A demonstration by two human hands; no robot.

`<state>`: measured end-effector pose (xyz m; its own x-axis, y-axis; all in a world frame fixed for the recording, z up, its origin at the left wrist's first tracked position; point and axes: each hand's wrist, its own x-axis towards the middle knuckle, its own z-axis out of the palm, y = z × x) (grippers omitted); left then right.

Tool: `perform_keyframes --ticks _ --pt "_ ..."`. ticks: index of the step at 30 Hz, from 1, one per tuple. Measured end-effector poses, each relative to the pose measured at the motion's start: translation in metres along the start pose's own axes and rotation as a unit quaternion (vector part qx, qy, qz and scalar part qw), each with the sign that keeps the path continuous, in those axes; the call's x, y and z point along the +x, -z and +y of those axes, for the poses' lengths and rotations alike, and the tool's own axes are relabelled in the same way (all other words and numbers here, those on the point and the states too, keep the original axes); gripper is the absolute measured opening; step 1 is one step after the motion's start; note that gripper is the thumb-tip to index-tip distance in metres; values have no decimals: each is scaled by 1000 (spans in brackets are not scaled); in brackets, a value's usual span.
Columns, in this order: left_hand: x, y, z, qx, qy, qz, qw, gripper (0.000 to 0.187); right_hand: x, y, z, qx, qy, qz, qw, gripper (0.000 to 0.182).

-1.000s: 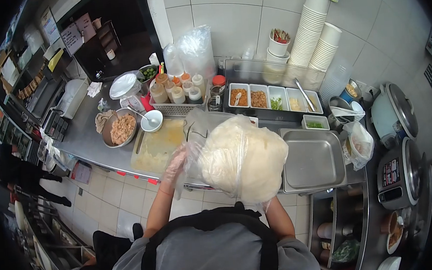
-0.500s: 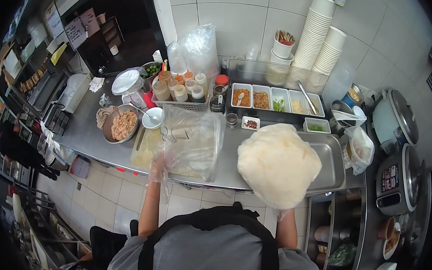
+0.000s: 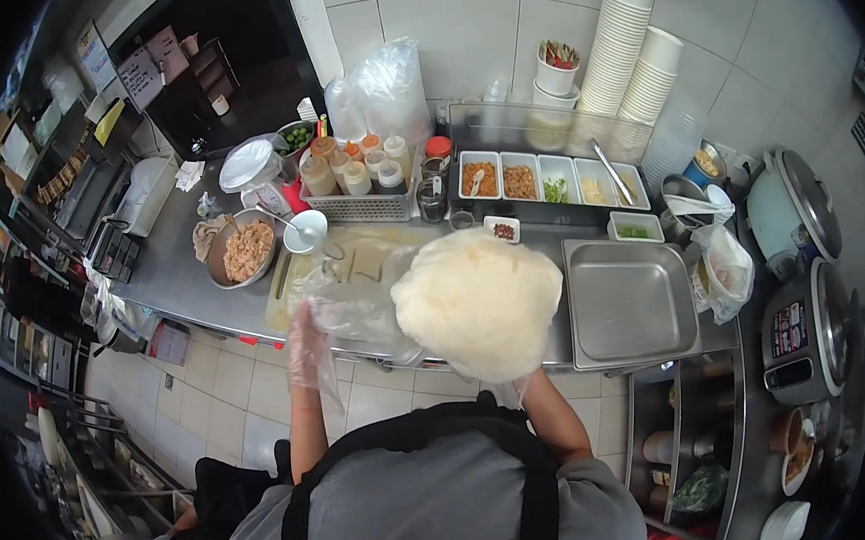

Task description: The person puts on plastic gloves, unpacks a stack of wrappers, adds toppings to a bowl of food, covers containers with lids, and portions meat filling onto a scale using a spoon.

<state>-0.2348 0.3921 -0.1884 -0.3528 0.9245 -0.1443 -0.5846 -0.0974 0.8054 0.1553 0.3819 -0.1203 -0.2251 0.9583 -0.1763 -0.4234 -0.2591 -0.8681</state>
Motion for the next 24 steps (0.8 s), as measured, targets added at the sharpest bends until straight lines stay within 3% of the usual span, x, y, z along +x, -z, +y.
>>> perform_keyframes --ticks 4,7,8,10,12,13,15,17,19,21,24 --pt "-45 -75 104 -57 -51 -25 997 43 -27 16 -14 17 18 30 999 59" --pt "-38 -111 111 132 -180 -38 974 49 -55 40 -34 27 48 70 996 59" --pt "-16 -103 87 228 -235 -59 943 51 -65 47 -40 29 61 87 994 60" --pt "5 -106 49 477 -419 -125 763 49 -82 59 -50 28 79 113 990 60" --pt "-1 -149 -7 525 -321 -211 759 48 -98 69 -56 30 96 138 985 60" --pt "-13 -183 -39 406 -88 -248 875 48 -108 74 -58 34 102 151 983 60" --pt "-40 -200 -71 454 -321 -411 723 53 -125 81 -58 37 114 175 977 60" --pt "-38 -195 -170 294 -177 -460 819 55 -142 86 -57 41 120 195 973 60" --pt "-49 -212 -206 54 154 -394 904 54 -156 88 -55 43 122 214 968 60" --pt "-71 -240 -187 -112 419 -257 864 51 -165 89 -50 47 120 224 966 60" --pt "-68 -235 -178 -128 424 -265 857 47 -167 86 -41 52 109 225 967 60"
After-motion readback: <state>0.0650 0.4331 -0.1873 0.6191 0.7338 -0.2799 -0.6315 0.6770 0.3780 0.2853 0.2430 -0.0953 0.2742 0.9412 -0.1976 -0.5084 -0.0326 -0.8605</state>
